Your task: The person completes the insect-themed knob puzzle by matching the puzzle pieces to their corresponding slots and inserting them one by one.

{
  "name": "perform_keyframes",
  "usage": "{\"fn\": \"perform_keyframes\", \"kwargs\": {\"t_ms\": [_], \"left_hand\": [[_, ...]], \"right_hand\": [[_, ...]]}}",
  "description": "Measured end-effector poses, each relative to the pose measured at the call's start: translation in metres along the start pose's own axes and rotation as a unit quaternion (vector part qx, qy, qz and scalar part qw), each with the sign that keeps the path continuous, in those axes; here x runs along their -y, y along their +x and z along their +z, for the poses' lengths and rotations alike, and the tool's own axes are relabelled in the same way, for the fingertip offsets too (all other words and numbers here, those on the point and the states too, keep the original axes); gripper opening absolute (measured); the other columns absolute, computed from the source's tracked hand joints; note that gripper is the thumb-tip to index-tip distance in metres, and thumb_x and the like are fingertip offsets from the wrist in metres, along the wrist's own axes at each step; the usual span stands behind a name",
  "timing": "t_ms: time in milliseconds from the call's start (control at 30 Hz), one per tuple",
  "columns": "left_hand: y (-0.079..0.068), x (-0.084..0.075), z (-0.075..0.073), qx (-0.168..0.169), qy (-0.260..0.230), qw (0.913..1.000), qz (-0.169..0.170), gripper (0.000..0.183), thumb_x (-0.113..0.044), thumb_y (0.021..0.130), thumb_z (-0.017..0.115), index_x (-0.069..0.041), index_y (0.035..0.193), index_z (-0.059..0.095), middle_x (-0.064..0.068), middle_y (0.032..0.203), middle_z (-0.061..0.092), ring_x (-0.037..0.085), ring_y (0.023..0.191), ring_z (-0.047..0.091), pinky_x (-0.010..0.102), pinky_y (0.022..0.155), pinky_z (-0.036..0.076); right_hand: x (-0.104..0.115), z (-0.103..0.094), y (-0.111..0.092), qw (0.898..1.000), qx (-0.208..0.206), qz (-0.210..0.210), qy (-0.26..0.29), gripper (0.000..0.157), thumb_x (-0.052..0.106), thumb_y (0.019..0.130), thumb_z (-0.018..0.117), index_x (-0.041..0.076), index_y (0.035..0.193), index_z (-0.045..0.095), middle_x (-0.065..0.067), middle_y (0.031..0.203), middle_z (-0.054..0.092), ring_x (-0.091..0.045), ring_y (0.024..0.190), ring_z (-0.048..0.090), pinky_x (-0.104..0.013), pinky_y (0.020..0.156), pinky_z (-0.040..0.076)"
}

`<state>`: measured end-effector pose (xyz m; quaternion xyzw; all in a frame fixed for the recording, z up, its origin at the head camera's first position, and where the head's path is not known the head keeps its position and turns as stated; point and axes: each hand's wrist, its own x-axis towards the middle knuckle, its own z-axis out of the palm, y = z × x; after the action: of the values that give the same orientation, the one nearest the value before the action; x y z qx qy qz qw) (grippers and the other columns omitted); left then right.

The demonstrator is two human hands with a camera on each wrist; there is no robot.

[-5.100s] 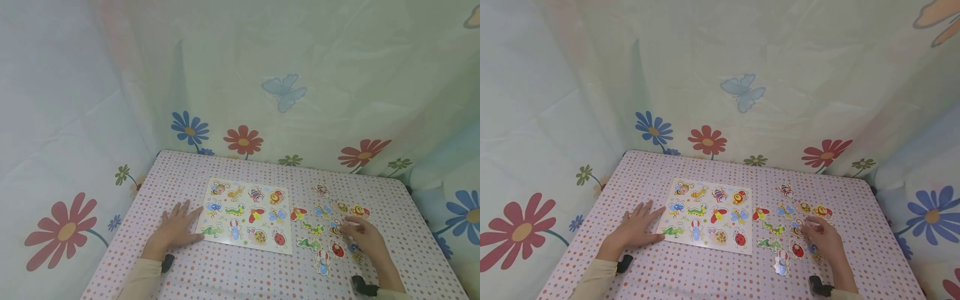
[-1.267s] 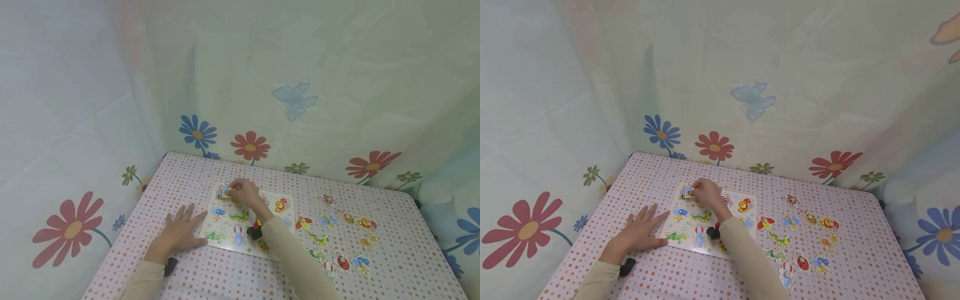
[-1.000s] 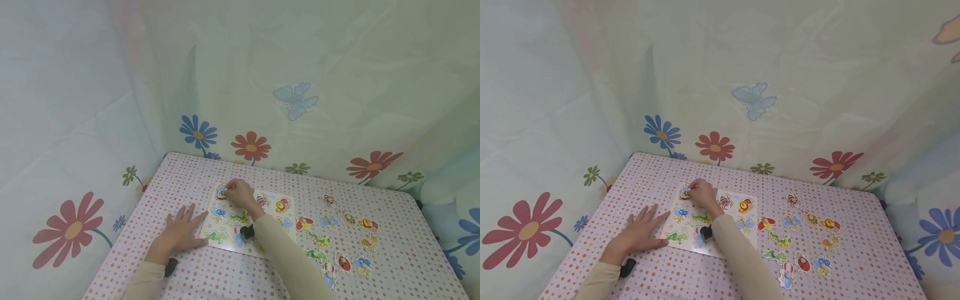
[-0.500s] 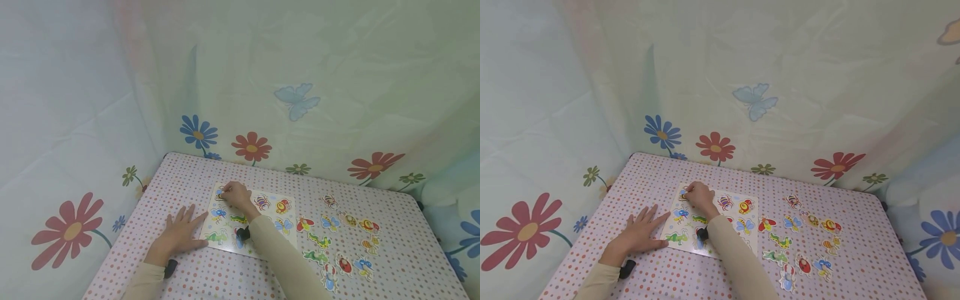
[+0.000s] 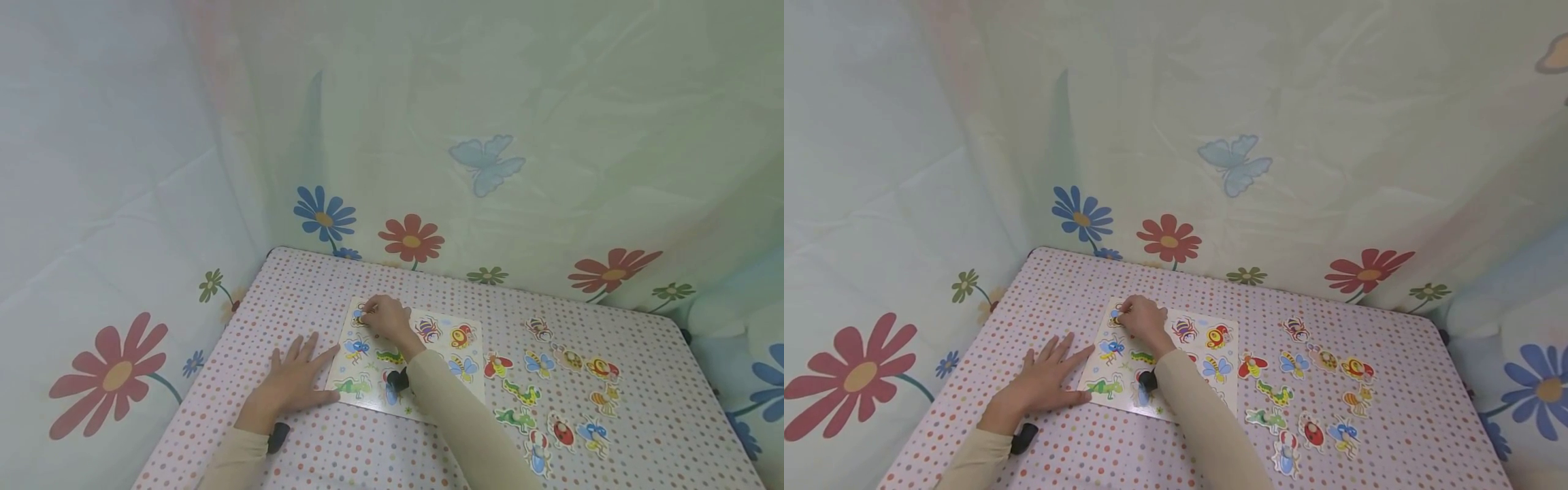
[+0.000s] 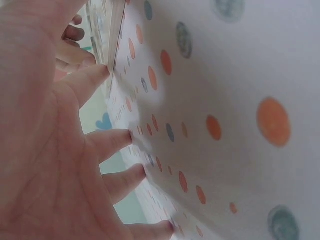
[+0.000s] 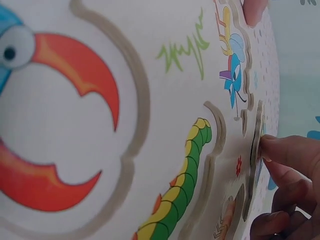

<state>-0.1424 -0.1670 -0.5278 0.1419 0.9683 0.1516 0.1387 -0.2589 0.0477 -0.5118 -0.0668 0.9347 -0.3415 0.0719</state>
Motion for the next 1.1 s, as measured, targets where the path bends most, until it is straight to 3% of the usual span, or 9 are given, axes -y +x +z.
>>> {"fn": "perform_keyframes", "kwargs": {"t_ms": [400,567,633,700,767,867,967,1100], "left_hand": [[0.000,-0.001,0.000,0.000,0.006,1.0000,0.003,0.092,-0.069,0.081,0.068,-0.032,0.157,0.034,0.018,0.165,0.013,0.048,0.148,0.011,0.078,0.108,0.005],[-0.001,-0.002,-0.001,-0.001,0.005,1.0000,0.002,0.091,-0.069,0.081,0.068,-0.032,0.157,0.035,0.018,0.165,0.014,0.048,0.148,0.011,0.078,0.108,0.006],[-0.001,-0.002,-0.001,-0.001,0.002,1.0000,0.002,0.091,-0.068,0.081,0.068,-0.032,0.157,0.035,0.018,0.165,0.014,0.047,0.148,0.011,0.078,0.108,0.006],[-0.001,-0.003,-0.002,0.002,-0.001,1.0000,0.002,0.090,-0.068,0.081,0.068,-0.032,0.157,0.035,0.018,0.165,0.014,0.047,0.148,0.010,0.077,0.108,0.005],[-0.002,-0.003,-0.003,0.003,-0.003,1.0000,0.001,0.090,-0.068,0.081,0.068,-0.032,0.157,0.035,0.018,0.165,0.013,0.047,0.148,0.010,0.077,0.108,0.005],[-0.002,-0.004,-0.003,0.003,-0.003,1.0000,0.000,0.090,-0.068,0.081,0.068,-0.032,0.157,0.034,0.018,0.165,0.013,0.047,0.148,0.010,0.078,0.108,0.005],[-0.004,-0.006,-0.004,0.002,-0.005,1.0000,-0.002,0.090,-0.068,0.081,0.068,-0.032,0.157,0.035,0.018,0.165,0.013,0.047,0.148,0.011,0.078,0.108,0.005],[-0.005,-0.007,-0.005,-0.001,-0.008,1.0000,-0.002,0.090,-0.066,0.081,0.070,-0.031,0.156,0.036,0.018,0.165,0.014,0.047,0.148,0.011,0.078,0.108,0.004]], "right_hand": [[-0.002,0.000,-0.002,1.000,0.008,0.001,0.006,0.012,0.020,0.090,0.074,0.012,0.098,0.073,0.004,0.068,0.063,-0.019,0.069,0.056,-0.063,0.100,0.031],[-0.002,-0.009,-0.008,1.000,0.010,-0.010,0.028,0.014,0.021,0.091,0.074,0.011,0.101,0.073,0.003,0.068,0.064,-0.019,0.066,0.057,-0.069,0.106,0.023],[-0.002,-0.014,-0.012,0.999,0.010,-0.018,0.035,0.015,0.022,0.092,0.073,0.012,0.102,0.073,0.004,0.069,0.064,-0.017,0.063,0.057,-0.069,0.106,0.025],[-0.001,-0.020,-0.017,0.998,0.011,-0.027,0.049,0.017,0.023,0.093,0.073,0.010,0.104,0.073,0.002,0.067,0.062,-0.016,0.057,0.056,-0.063,0.098,0.039],[-0.001,-0.026,-0.021,0.998,0.012,-0.037,0.056,0.019,0.025,0.093,0.074,0.010,0.105,0.073,0.001,0.064,0.060,-0.015,0.053,0.054,-0.049,0.076,0.052],[-0.005,-0.033,-0.028,0.997,0.003,-0.055,0.058,0.020,0.023,0.093,0.074,0.008,0.106,0.073,0.000,0.058,0.054,-0.013,0.046,0.045,-0.032,0.044,0.041],[-0.009,-0.040,-0.036,0.997,-0.010,-0.064,0.052,0.019,0.021,0.092,0.074,0.008,0.106,0.073,0.001,0.057,0.051,-0.012,0.045,0.040,-0.026,0.042,0.033],[-0.015,-0.052,-0.048,0.996,-0.024,-0.066,0.049,0.018,0.022,0.092,0.074,0.010,0.106,0.072,0.000,0.060,0.050,-0.013,0.047,0.039,-0.027,0.044,0.035]]}}
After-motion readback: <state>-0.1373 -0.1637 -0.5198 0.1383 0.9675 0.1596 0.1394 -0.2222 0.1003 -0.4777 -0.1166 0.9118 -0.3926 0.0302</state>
